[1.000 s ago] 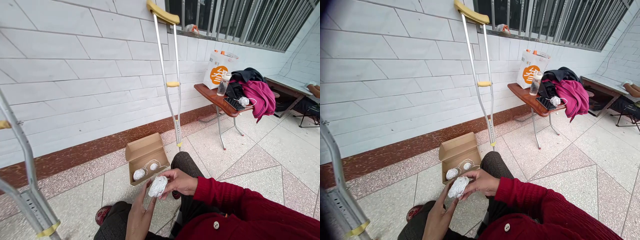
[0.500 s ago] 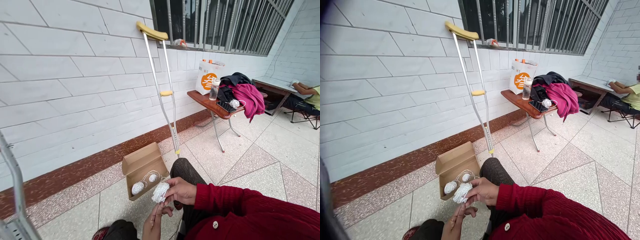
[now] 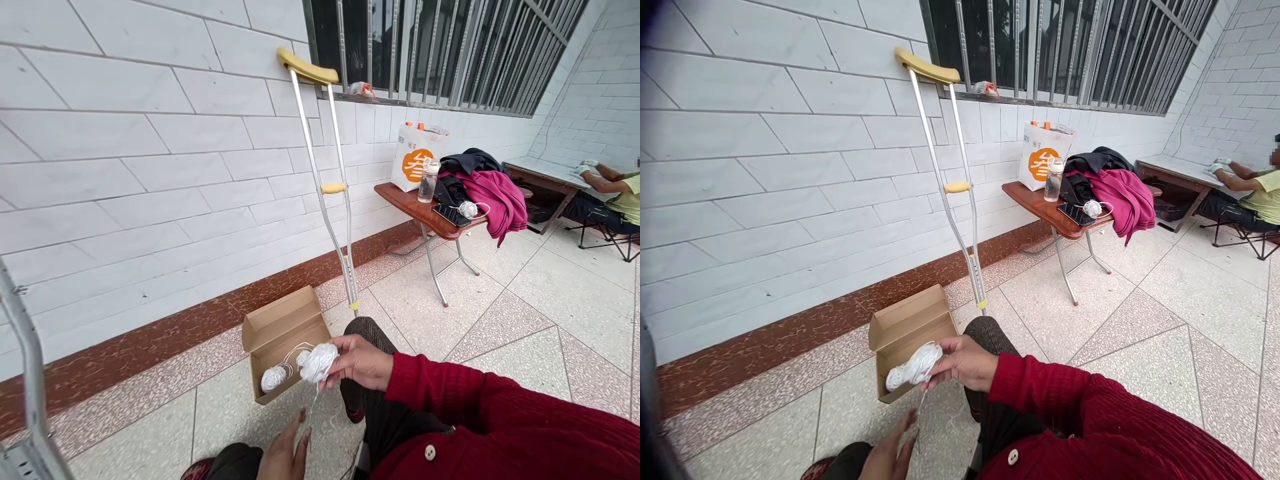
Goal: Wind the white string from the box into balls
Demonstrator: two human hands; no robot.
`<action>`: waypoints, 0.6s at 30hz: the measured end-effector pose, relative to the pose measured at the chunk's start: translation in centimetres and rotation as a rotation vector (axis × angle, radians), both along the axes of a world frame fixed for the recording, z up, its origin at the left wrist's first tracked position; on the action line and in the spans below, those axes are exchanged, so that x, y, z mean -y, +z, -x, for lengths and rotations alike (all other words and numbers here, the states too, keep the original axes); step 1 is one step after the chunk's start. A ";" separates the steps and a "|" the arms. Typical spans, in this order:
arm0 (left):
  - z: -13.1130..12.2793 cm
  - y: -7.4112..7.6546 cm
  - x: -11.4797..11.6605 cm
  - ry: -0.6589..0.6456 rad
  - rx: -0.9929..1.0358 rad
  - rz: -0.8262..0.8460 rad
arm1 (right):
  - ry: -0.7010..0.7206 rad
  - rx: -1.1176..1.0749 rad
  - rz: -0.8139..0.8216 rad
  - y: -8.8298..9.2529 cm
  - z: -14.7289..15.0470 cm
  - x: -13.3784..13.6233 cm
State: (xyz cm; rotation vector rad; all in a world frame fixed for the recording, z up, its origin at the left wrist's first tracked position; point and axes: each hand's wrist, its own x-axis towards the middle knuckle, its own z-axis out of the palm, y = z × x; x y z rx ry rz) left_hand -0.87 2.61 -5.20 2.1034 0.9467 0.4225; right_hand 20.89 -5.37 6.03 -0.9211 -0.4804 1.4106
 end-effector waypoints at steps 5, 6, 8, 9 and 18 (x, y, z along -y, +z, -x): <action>-2.8 4.1 -1.5 0.090 0.094 0.095 | 0.058 0.085 0.072 -1.7 2.0 -0.3; -3.4 4.4 -1.2 0.085 0.131 0.144 | 0.068 0.104 0.076 -2.0 2.2 -0.3; -4.3 4.4 -0.2 0.097 0.159 0.256 | 0.091 0.138 0.073 -2.4 2.1 -0.3; -4.6 4.2 0.4 0.103 0.162 0.305 | 0.094 0.155 0.074 -2.6 2.0 -0.3; -2.9 3.2 4.1 -0.187 -0.009 0.231 | -0.142 0.778 0.222 -5.9 -0.9 -1.8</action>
